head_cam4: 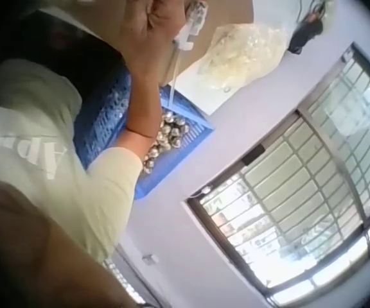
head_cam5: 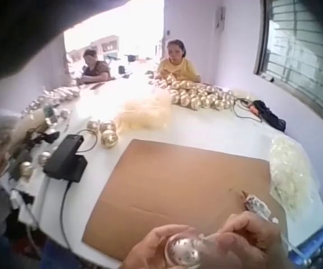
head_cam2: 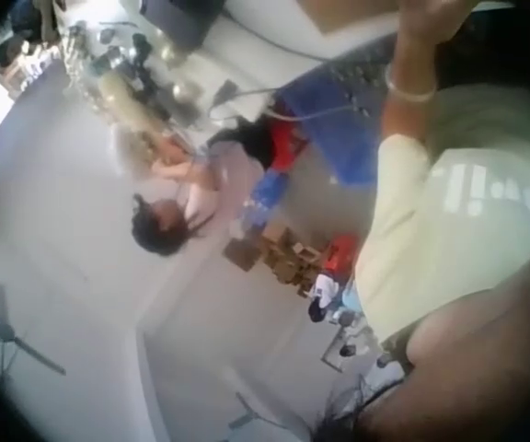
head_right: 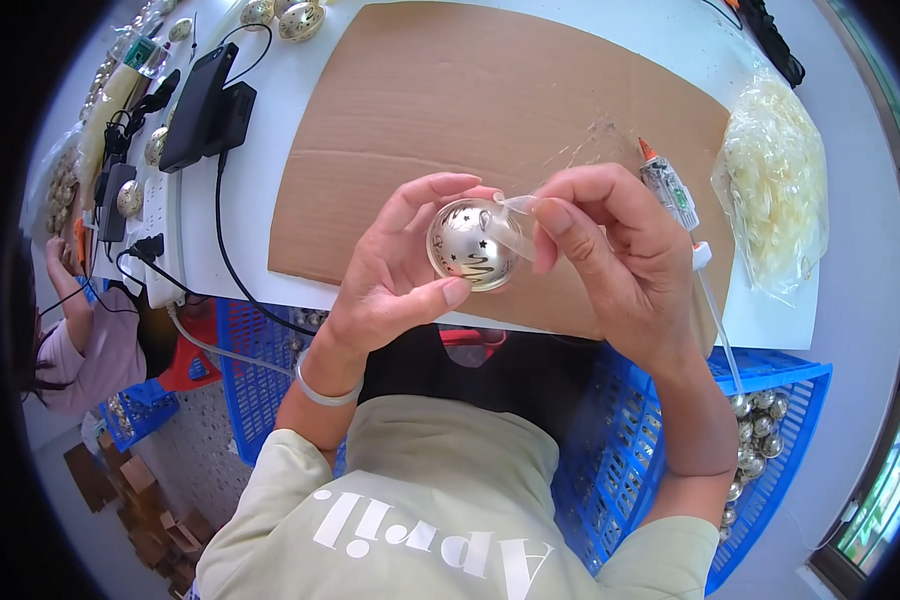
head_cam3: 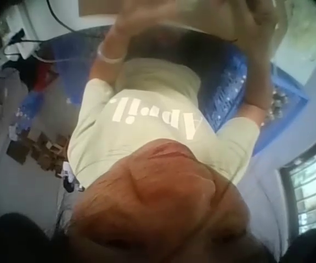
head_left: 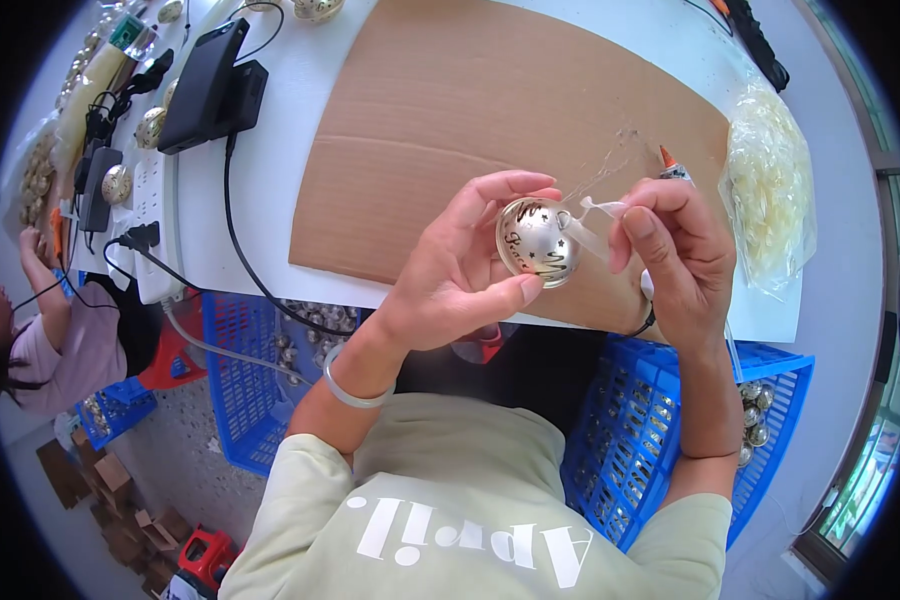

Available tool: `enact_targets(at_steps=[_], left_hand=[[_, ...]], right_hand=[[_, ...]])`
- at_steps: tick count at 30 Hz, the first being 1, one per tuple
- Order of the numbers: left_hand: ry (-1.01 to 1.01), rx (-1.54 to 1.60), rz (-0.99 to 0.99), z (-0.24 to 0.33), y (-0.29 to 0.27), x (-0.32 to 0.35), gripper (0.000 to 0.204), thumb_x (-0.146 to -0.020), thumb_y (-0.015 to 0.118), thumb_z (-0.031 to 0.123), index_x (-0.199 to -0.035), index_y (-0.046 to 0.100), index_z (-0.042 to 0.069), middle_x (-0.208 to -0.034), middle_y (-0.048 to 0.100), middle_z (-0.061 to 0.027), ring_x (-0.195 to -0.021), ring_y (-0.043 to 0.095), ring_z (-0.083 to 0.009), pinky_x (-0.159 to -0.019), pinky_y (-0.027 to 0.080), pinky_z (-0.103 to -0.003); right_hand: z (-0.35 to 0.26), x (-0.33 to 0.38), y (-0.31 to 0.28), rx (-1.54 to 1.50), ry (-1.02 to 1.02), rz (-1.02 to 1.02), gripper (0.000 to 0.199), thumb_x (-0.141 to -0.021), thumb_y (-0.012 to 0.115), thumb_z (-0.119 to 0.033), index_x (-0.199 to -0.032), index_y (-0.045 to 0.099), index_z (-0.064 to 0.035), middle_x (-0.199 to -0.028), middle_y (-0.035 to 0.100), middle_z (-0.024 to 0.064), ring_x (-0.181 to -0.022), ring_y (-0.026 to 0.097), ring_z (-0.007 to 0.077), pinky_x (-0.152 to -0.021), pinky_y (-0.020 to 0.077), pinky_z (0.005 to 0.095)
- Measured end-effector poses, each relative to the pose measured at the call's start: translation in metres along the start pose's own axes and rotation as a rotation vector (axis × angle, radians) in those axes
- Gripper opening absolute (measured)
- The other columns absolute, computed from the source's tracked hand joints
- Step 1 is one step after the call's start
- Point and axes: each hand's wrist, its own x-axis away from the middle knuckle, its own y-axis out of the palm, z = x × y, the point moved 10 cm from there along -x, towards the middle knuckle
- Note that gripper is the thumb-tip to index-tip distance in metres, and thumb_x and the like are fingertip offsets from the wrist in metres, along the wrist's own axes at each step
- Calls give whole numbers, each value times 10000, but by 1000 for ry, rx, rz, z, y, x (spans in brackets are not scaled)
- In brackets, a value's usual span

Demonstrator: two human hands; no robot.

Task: Decorating gold-colored ornaments by using a hot glue gun to attach ribbons and bows.

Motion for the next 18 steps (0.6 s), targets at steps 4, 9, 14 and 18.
enact_targets(at_steps=[4, 9, 14, 18], left_hand=[[194, -372, 58, 11, 0, 6, 669, -796, 667, -84, -1402, 397, 0, -1321, 434, -144, -1199, 512, -195, -975, 536, -314], [315, -727, 94, 19, 9, 14, 629, -757, 741, -62, -1329, 501, 42, -1339, 388, -152, -1208, 506, -189, -932, 568, -284], [323, -580, 95, 16, 16, 15, 597, -770, 760, -35, -1287, 468, 26, -1323, 451, -151, -1161, 556, -200, -908, 579, -281], [249, -523, 138, 8, 15, 17, 594, -780, 757, -29, -1285, 449, 25, -1296, 488, -140, -1137, 577, -207, -897, 580, -286]], right_hand=[[8, 3, 1, -107, 120, -78, 125, -1000, 574, -82, -1051, 614, 25, -852, 621, 22, -725, 559, 59, -668, 450, 193], [16, 6, -1, -233, 204, -77, 137, -1000, 582, -104, -1041, 621, 20, -792, 608, 2, -693, 532, 35, -643, 419, 179], [20, 7, -2, -223, 221, -96, 153, -1010, 567, -124, -1039, 626, 13, -759, 588, -12, -673, 517, 31, -640, 401, 180], [21, 8, -3, -217, 229, -90, 152, -1009, 569, -123, -1037, 627, 14, -761, 589, -9, -673, 517, 33, -635, 403, 183]])
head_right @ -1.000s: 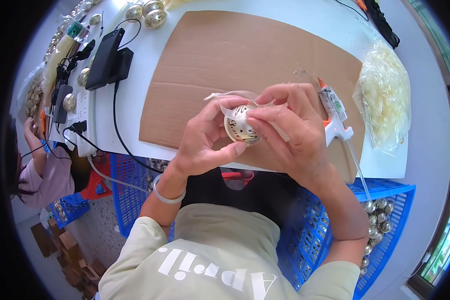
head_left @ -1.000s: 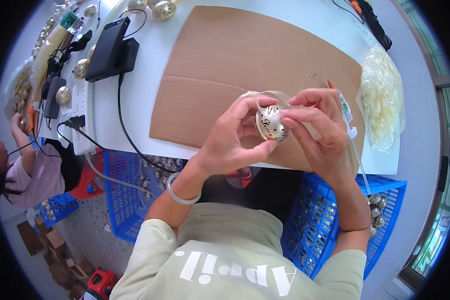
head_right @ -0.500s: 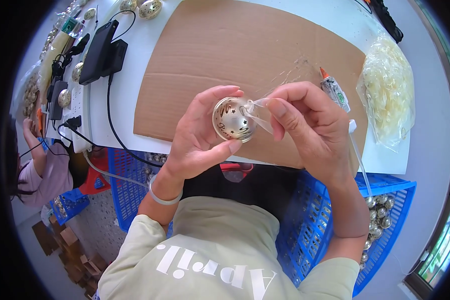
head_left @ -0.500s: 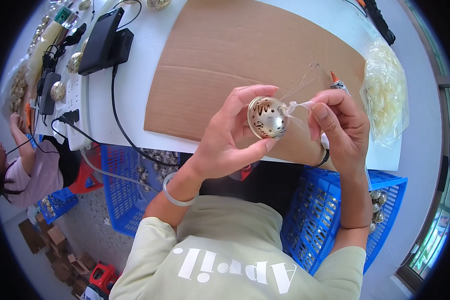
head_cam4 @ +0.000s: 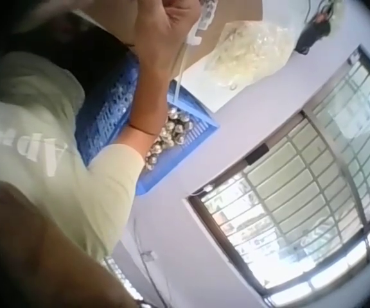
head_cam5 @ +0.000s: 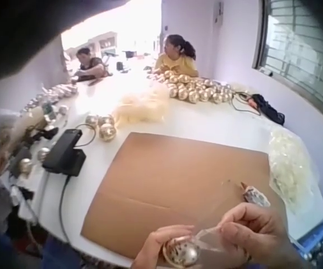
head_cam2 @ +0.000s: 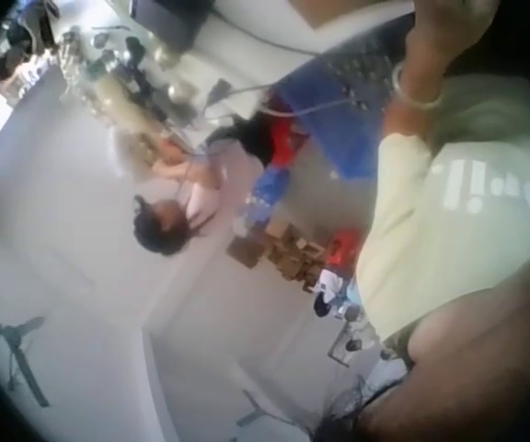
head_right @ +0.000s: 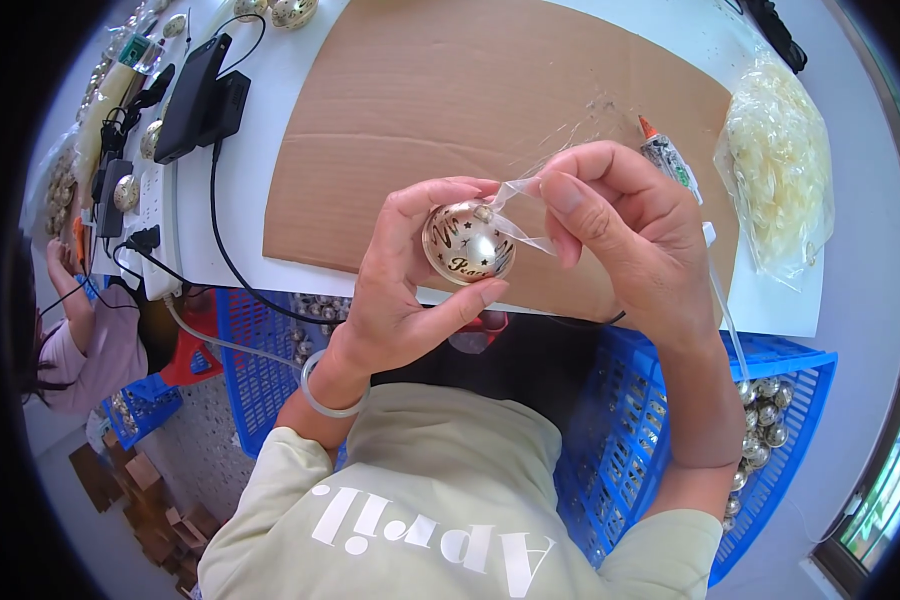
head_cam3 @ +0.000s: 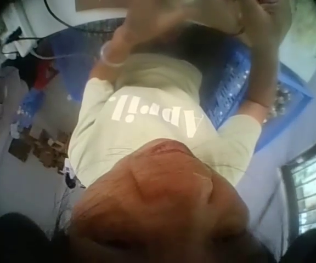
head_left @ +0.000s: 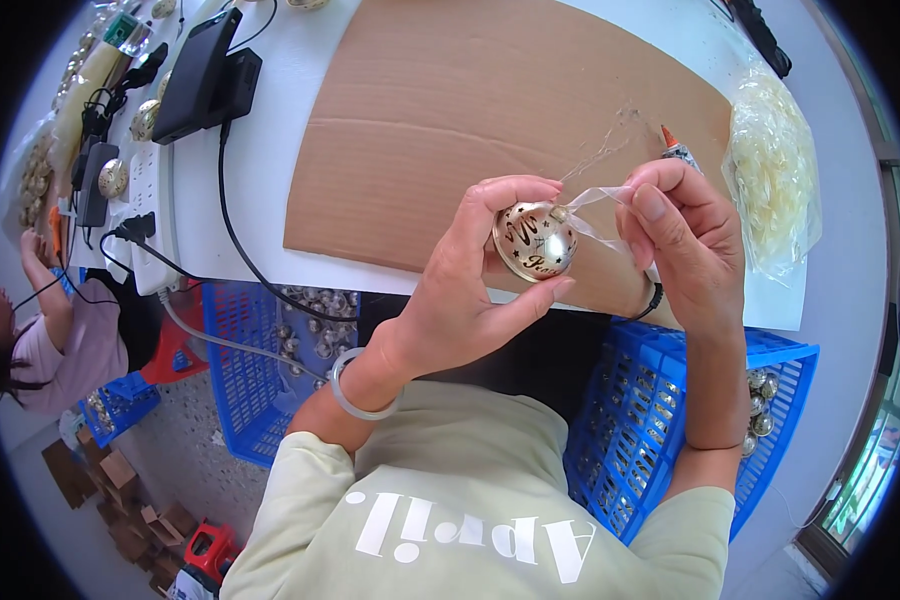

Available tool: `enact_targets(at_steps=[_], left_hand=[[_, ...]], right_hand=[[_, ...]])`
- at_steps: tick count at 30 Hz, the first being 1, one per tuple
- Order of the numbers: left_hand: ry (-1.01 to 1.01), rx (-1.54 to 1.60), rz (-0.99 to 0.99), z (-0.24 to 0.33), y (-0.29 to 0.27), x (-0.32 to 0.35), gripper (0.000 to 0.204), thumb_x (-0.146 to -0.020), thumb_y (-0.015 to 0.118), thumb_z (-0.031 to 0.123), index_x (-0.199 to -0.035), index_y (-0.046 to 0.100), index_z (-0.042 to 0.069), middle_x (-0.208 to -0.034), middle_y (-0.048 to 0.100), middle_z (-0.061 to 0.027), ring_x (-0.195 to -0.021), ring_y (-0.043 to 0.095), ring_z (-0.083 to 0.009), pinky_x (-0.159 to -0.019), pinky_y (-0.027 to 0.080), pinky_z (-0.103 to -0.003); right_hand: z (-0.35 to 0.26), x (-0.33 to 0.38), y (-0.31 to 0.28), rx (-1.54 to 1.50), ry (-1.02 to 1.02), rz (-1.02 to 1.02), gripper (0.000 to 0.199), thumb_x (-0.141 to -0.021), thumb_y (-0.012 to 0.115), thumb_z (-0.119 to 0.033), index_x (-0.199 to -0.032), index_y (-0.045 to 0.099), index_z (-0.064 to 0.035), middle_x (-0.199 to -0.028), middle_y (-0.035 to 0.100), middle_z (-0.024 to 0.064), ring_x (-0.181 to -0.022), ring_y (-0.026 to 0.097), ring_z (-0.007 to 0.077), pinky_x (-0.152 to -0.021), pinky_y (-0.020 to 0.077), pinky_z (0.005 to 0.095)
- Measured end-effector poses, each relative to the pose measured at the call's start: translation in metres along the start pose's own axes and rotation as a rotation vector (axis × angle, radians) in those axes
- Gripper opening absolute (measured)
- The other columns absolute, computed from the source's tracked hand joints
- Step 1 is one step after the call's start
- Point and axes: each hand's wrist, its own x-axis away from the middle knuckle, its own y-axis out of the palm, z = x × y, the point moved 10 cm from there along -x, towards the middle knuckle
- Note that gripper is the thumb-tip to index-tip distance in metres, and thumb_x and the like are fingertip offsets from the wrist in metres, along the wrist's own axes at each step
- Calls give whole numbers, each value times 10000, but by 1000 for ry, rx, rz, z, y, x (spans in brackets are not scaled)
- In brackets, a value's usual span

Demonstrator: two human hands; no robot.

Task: Decorating gold-colored ornaments by using a hot glue gun to attach ribbons and bows.

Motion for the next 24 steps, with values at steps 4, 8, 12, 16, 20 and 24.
enact_targets(at_steps=[4, 8, 12, 16, 20, 24], left_hand=[[76, -151, -1, 4, -2, 0, 565, -770, 775, -17, -1248, 475, 23, -1266, 508, -138, -1116, 585, -202, -852, 579, -276], [126, -216, 26, -1, -6, 3, 596, -721, 839, 20, -1206, 492, 23, -1232, 525, -143, -1049, 603, -192, -755, 573, -266], [144, -291, 61, -5, -11, 4, 611, -676, 887, 59, -1145, 497, 31, -1204, 547, -140, -982, 620, -182, -715, 565, -266], [132, -338, 65, -5, -12, 4, 623, -653, 912, 80, -1099, 479, 38, -1183, 573, -159, -976, 651, -204, -735, 599, -283], [187, -409, 14, 2, -7, 3, 652, -639, 924, 88, -1102, 467, 43, -1180, 587, -184, -1013, 674, -227, -749, 638, -299], [182, -397, 13, 1, -8, 3, 645, -637, 926, 91, -1094, 473, 43, -1181, 591, -187, -1014, 671, -225, -759, 636, -301]], right_hand=[[-2, 2, 0, 17, -30, -13, 134, -993, 590, -100, -1041, 628, 19, -801, 606, 6, -692, 540, 45, -654, 424, 184], [-8, 5, 7, 0, -63, -42, 110, -945, 636, -28, -1039, 630, 27, -898, 634, 54, -744, 589, 88, -711, 466, 211], [-14, 5, 8, 22, -160, -110, 136, -905, 657, 23, -1039, 631, 31, -956, 646, 97, -807, 628, 137, -755, 496, 266], [-19, 3, 8, -31, -259, -105, 176, -866, 673, 56, -1037, 644, 27, -956, 668, 133, -873, 656, 196, -812, 510, 318], [-28, 4, 8, 51, -392, -115, 188, -847, 677, 73, -1027, 656, 23, -946, 681, 147, -898, 666, 221, -834, 514, 331], [-25, 5, 7, 138, -356, -113, 171, -915, 684, -124, -1059, 639, -43, -820, 704, 87, -995, 577, 236, -871, 481, 382]])
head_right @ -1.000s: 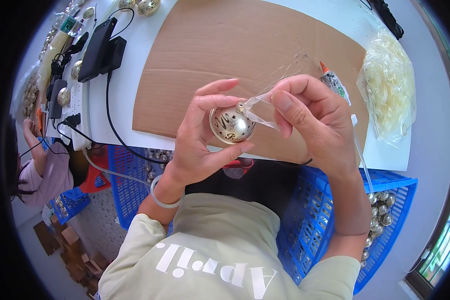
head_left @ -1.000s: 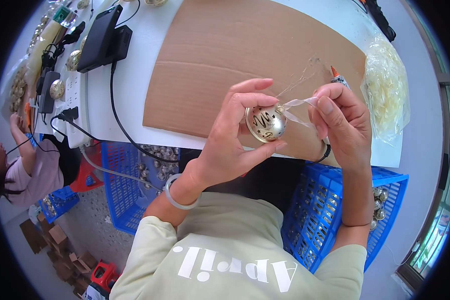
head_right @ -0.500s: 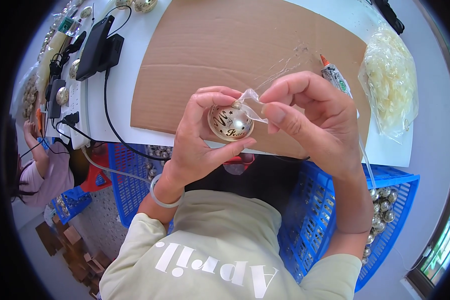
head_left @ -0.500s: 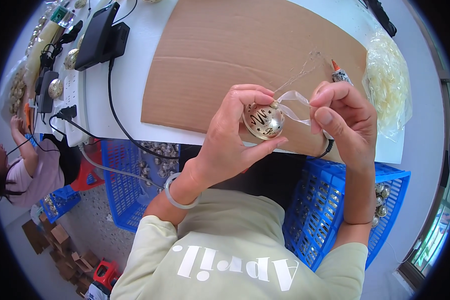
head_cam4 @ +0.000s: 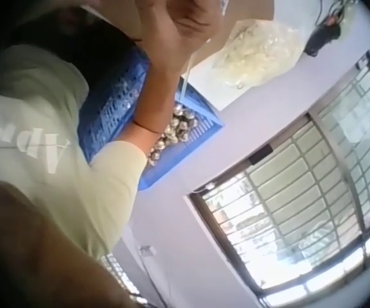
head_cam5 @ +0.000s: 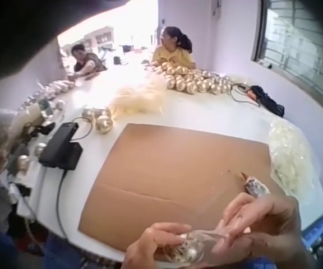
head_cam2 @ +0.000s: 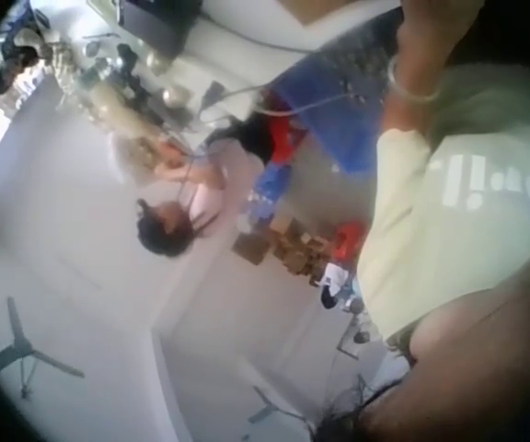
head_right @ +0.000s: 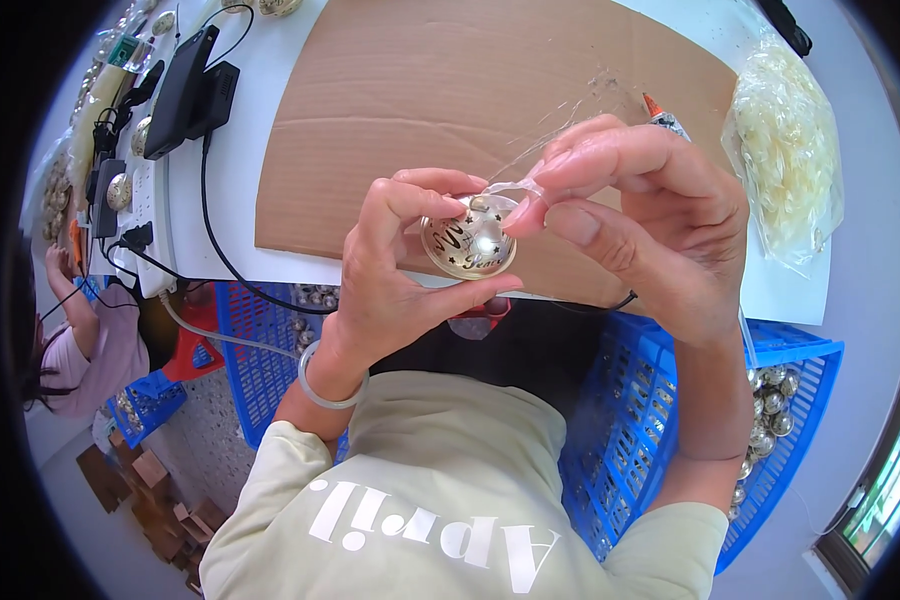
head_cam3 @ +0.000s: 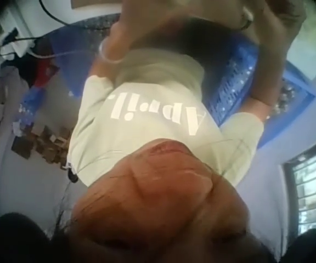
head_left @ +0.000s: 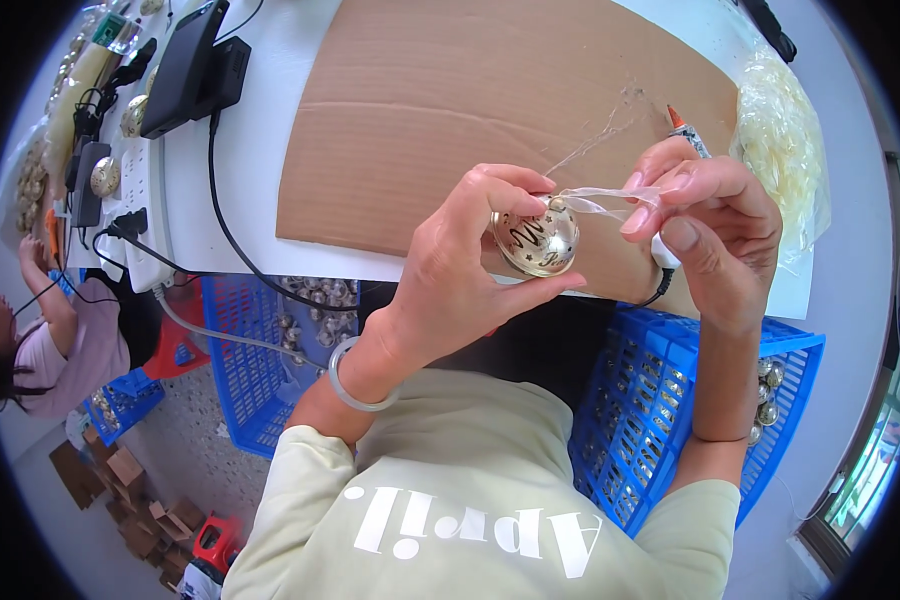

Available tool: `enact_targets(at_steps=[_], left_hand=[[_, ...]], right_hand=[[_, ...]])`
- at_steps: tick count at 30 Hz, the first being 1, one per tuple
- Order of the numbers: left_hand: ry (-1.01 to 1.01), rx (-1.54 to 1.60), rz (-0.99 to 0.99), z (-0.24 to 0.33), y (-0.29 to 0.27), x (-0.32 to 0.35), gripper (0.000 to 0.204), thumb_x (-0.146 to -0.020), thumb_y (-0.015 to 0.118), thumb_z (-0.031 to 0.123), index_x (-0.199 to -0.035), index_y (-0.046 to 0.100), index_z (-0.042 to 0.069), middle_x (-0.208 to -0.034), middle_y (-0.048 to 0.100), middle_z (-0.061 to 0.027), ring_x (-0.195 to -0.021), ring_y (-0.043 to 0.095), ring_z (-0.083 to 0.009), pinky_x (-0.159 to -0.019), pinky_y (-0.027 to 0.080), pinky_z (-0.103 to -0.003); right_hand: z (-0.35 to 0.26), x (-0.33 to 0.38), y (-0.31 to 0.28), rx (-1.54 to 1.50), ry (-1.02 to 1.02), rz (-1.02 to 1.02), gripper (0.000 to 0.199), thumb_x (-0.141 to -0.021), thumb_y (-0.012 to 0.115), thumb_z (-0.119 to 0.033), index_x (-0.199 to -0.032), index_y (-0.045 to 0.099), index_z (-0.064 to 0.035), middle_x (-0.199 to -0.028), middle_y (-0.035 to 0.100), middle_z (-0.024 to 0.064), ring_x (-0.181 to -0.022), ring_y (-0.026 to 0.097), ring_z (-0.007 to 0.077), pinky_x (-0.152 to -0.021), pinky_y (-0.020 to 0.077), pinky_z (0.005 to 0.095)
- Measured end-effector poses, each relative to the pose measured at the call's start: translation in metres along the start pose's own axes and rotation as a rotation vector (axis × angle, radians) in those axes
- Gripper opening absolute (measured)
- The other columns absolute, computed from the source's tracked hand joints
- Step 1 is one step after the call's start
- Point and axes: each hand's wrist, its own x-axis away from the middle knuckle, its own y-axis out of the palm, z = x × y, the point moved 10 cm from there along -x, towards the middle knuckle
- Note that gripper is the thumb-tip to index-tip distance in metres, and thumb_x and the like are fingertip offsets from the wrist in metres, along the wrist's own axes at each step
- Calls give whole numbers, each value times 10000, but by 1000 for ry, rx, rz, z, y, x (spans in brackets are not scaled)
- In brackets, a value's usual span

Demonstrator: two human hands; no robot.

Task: Decorating gold-colored ornaments by using a hot glue gun to attach ribbons and bows.

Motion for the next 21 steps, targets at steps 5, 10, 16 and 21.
enact_targets(at_steps=[5, 10, 16, 21], left_hand=[[35, 30, 9, 2, 8, -1, 584, -638, 914, 84, -1043, 493, 60, -1190, 599, -169, -940, 674, -231, -725, 602, -296], [207, 76, -60, 16, 21, 0, 642, -634, 919, 54, -1100, 477, 66, -1286, 531, -228, -1113, 638, -302, -858, 607, -381], [299, 118, -90, 32, 26, -1, 656, -623, 922, 36, -1110, 487, 97, -1309, 539, -243, -1165, 608, -356, -896, 570, -426], [296, 143, -56, 30, 22, 3, 567, -611, 915, 65, -994, 498, 84, -1194, 644, -186, -1040, 646, -341, -833, 548, -396]], right_hand=[[13, 6, -19, 19, 157, 225, 183, -923, 670, -101, -1088, 650, -24, -865, 715, 79, -865, 614, 143, -783, 485, 269], [44, 8, -49, 125, 322, 284, 192, -943, 648, -116, -1106, 660, -16, -914, 718, 65, -809, 600, 62, -723, 463, 205], [73, 10, -37, 40, 477, 121, 192, -943, 651, -118, -1100, 672, -12, -912, 701, 34, -818, 590, 57, -722, 449, 206], [78, 9, -15, -8, 532, 6, 196, -941, 660, -129, -1096, 674, -10, -921, 688, 9, -808, 597, 58, -698, 459, 212]])
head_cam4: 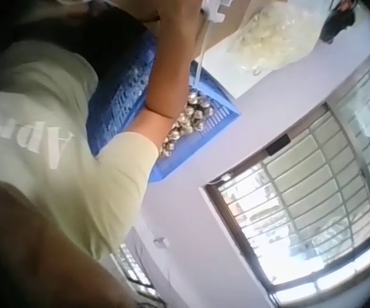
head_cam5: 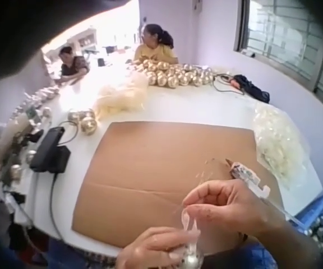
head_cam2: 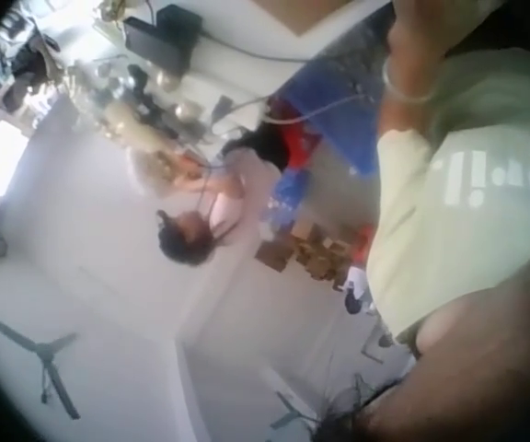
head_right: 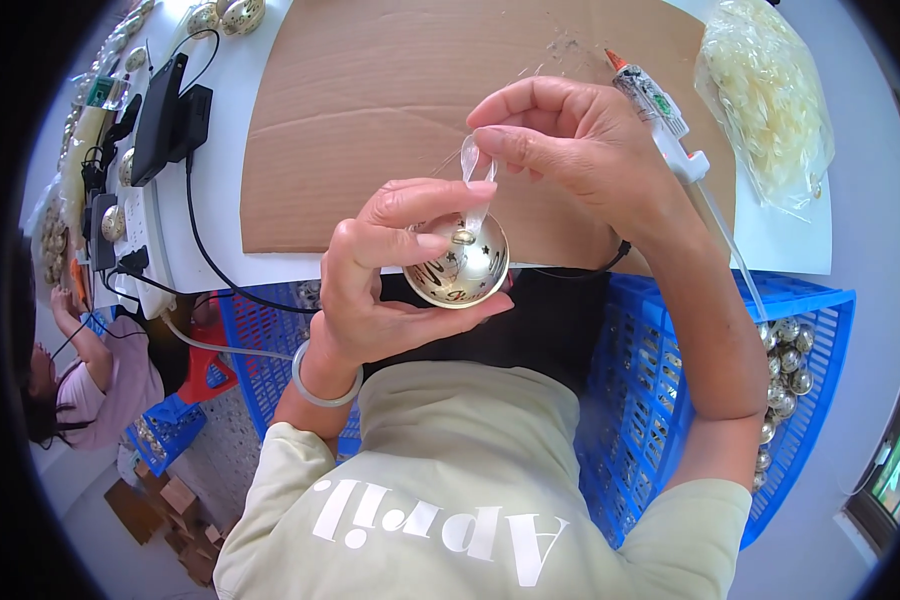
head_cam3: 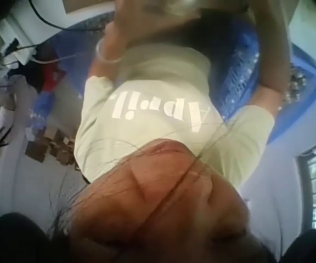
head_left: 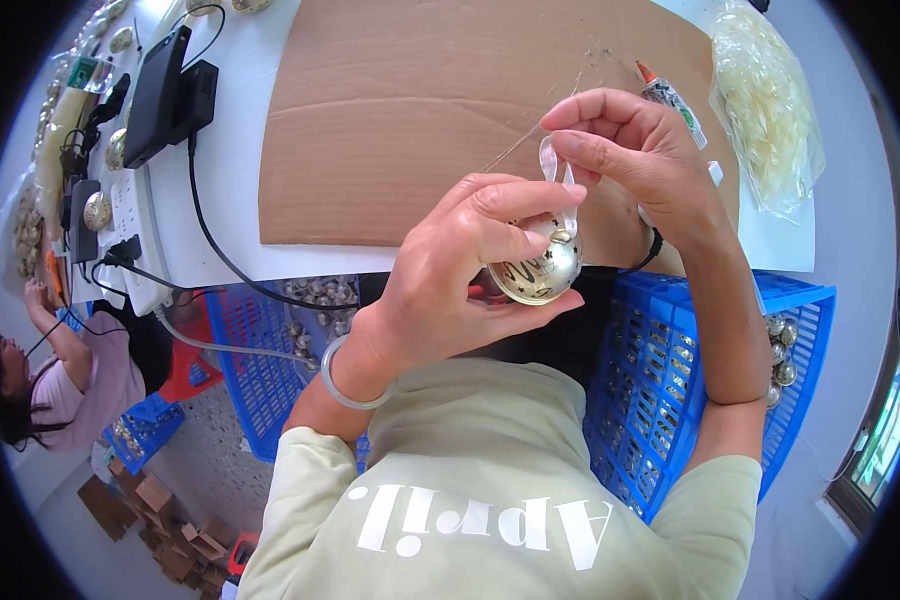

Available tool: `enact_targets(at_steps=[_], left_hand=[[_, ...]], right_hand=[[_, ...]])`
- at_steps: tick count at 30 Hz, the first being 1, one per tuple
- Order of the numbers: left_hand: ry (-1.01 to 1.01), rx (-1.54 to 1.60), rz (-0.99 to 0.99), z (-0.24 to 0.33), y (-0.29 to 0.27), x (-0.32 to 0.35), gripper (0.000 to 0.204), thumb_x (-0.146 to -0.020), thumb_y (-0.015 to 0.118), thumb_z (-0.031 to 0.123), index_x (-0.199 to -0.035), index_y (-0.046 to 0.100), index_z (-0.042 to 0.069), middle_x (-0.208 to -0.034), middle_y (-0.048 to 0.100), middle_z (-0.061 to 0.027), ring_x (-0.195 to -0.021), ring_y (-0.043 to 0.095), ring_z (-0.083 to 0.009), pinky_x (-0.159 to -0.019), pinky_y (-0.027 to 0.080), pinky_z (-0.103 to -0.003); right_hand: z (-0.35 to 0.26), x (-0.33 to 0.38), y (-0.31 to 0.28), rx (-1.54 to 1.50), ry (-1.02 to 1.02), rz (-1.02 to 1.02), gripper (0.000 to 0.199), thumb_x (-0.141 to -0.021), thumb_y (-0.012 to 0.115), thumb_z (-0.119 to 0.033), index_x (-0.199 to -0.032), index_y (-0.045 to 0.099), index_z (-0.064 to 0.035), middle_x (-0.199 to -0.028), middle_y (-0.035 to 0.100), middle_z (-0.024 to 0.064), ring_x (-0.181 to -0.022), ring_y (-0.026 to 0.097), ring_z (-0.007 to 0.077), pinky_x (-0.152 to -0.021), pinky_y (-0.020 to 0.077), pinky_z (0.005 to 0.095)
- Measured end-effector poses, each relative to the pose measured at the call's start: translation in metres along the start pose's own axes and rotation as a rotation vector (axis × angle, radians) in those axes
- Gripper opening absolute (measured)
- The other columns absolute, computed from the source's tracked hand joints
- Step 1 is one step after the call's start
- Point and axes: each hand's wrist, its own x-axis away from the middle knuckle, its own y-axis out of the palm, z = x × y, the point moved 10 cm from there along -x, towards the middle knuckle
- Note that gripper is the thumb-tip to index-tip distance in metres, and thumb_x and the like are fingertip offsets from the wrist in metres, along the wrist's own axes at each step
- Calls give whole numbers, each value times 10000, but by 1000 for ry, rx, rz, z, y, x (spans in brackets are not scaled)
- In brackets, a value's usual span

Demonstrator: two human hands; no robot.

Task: Decorating gold-colored ornaments by using a hot glue gun to attach ribbons and bows.

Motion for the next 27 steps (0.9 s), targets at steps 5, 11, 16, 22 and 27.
enact_targets(at_steps=[5, 11, 16, 22, 27], left_hand=[[6, -52, -69, 3, -13, 2, 640, -641, 914, 31, -1108, 480, 96, -1215, 622, -222, -1109, 641, -332, -863, 560, -386], [21, -113, -44, 0, -32, 1, 619, -651, 913, 42, -1078, 466, 65, -1196, 618, -232, -1109, 645, -305, -855, 575, -349], [50, -158, -17, -9, -47, -1, 620, -643, 914, 39, -1070, 466, 70, -1195, 624, -218, -1090, 653, -274, -810, 587, -315], [4, -242, 64, -19, -56, 1, 629, -627, 931, 80, -1059, 474, 94, -1158, 658, -162, -1039, 671, -206, -636, 555, -226], [-60, -182, 113, -24, -63, 3, 544, -635, 901, 29, -995, 495, 58, -1163, 639, -158, -1063, 658, -277, -825, 596, -328]], right_hand=[[-27, 28, -20, 493, -78, 282, 169, -952, 656, -168, -1019, 671, -13, -881, 693, 27, -751, 606, 71, -644, 457, 231], [-15, 94, -57, 1257, 241, 569, 395, -943, 663, -364, -764, 627, -13, -617, 622, 76, -549, 579, 134, -529, 432, 286], [12, 91, -72, 1265, 342, 643, 518, -890, 689, -500, -724, 587, -21, -569, 586, 64, -487, 547, 126, -487, 412, 287], [38, 82, -84, 667, 382, 702, 500, -886, 676, -512, -803, 592, -26, -614, 587, 9, -477, 527, 87, -441, 364, 219], [37, 87, -74, -85, 249, 651, 404, -907, 616, -263, -1162, 570, 47, -1018, 681, 152, -850, 702, 179, -524, 518, 212]])
